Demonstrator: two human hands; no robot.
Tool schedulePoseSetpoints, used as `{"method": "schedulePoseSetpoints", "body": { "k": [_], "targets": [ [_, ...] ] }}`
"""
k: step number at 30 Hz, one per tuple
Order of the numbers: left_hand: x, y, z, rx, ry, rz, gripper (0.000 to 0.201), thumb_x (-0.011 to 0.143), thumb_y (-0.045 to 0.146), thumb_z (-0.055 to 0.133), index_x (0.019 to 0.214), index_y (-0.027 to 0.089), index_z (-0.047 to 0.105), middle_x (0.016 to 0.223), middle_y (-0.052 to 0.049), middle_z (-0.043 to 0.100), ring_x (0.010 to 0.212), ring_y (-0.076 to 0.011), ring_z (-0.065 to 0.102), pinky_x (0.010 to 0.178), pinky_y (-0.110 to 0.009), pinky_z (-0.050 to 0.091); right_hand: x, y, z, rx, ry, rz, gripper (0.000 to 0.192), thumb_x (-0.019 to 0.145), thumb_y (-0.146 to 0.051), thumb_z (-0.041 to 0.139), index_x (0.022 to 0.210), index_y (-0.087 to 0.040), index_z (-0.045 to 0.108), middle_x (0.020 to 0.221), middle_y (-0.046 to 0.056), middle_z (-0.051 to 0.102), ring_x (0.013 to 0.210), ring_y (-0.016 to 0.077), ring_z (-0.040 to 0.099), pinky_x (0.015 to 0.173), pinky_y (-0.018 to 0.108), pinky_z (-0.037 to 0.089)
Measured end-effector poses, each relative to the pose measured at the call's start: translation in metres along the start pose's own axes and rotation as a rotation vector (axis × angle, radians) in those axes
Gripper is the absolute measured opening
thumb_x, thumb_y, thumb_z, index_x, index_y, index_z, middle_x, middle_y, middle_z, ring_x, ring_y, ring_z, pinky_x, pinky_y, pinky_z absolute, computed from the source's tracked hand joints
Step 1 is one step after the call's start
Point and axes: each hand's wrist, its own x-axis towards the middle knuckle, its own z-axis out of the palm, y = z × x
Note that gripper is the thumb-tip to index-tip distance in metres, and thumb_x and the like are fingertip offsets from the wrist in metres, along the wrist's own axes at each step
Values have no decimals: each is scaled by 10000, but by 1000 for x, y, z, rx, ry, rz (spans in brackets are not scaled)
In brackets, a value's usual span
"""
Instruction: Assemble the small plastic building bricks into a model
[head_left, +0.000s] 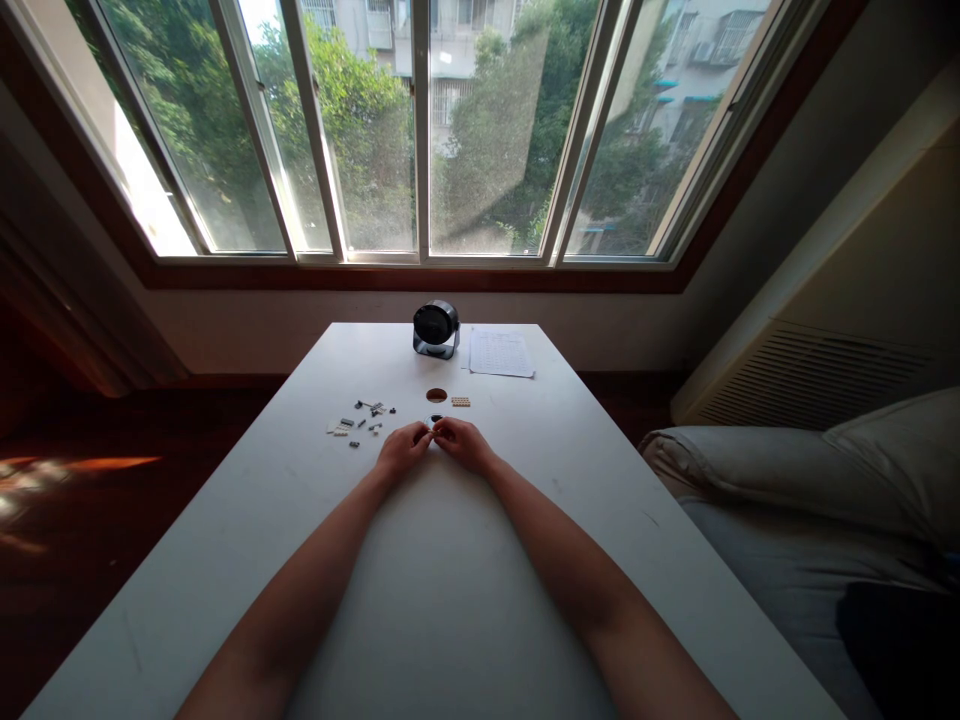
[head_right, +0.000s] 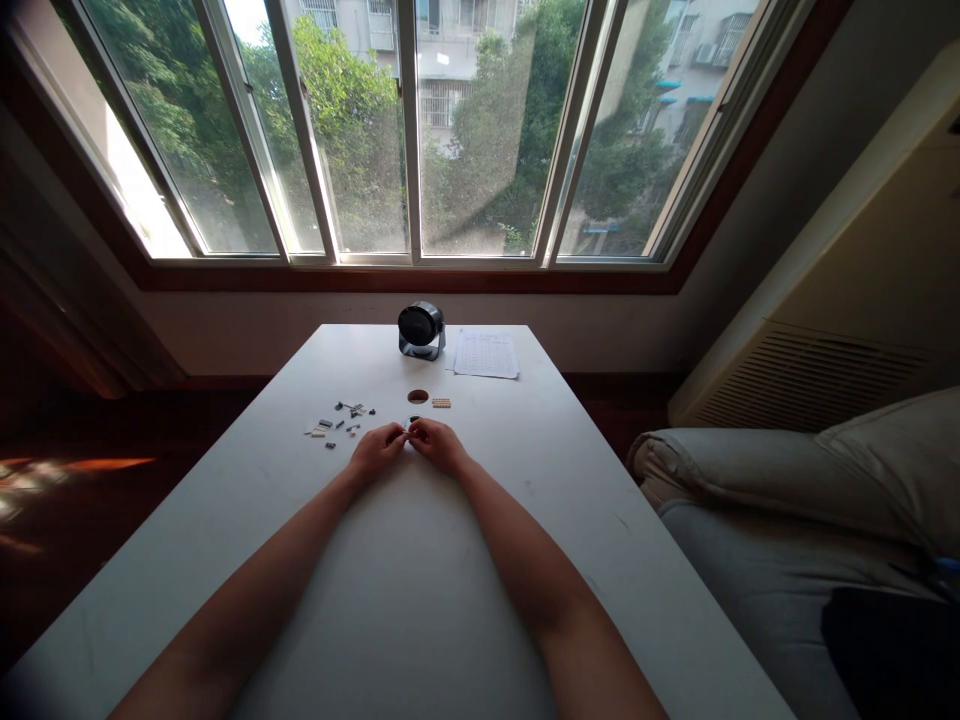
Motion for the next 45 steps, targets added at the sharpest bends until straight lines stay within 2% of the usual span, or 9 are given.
{"method": "schedulePoseSetpoints", "body": {
  "k": [39, 45],
  "targets": [
    [1, -3, 2, 29, -8, 25, 260, 899, 404, 480, 933, 239, 677, 849, -25, 697, 775, -163, 600, 703, -251, 407, 1, 3, 3, -11, 2, -1, 151, 809, -241, 638, 954, -210, 670, 836, 18, 664, 700, 134, 568, 667, 231, 428],
    [1, 0, 1, 30, -13, -4, 265, 897, 404, 481, 927, 234, 682, 858, -29, 705, 790, -167, 607, 705, -248, 411, 1, 1, 2, -13, 8, 3, 149, 807, -242, 639, 948, -205, 672, 823, 17, 662, 690, 130, 563, 665, 230, 426]
  ]
}}
